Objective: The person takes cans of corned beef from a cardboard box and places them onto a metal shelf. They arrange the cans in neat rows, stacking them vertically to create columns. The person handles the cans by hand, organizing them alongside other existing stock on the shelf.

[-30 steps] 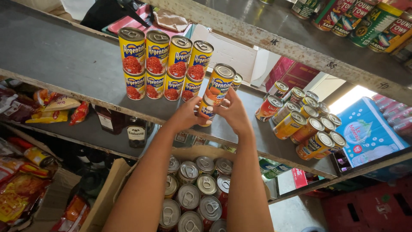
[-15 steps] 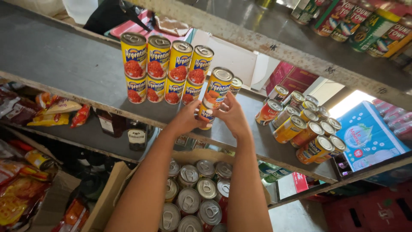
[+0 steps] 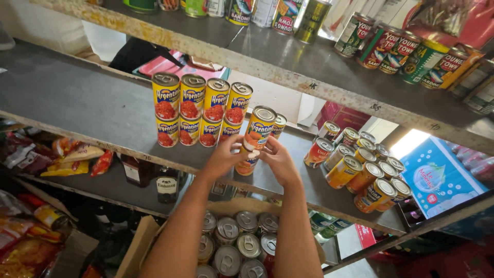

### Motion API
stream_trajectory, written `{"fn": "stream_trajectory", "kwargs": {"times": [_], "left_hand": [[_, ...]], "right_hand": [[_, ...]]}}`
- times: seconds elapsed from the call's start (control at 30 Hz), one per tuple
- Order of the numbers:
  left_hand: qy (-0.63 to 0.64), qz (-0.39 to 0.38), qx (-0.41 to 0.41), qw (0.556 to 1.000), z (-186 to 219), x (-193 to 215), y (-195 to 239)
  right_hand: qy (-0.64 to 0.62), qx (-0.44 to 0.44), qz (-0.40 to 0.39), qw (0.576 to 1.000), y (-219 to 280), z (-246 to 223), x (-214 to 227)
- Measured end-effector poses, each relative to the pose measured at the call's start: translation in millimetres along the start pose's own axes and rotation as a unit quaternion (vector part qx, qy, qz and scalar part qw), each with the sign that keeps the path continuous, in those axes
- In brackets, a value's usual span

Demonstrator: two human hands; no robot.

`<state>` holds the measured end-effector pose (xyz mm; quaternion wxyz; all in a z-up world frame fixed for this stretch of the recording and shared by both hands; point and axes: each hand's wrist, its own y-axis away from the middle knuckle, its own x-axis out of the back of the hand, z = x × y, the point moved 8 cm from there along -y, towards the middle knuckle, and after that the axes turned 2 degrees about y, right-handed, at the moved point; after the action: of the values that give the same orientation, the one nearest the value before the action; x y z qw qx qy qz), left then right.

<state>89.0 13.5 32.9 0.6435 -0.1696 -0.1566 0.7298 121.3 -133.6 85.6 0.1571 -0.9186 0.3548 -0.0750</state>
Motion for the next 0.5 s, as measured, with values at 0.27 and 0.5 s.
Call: {"fn": "stream_trajectory", "kwargs": {"times": [0.27, 0.5], "left_hand": [[0.07, 0.025, -0.032, 0.997, 19, 3, 1], [0.049, 0.056, -0.036, 0.997, 13, 8, 1]], "right_hand": [[-0.029, -0.006, 0.006, 1.0, -2, 13, 9], [-0.029, -0.01, 0.013, 0.999, -1, 14, 10]]}}
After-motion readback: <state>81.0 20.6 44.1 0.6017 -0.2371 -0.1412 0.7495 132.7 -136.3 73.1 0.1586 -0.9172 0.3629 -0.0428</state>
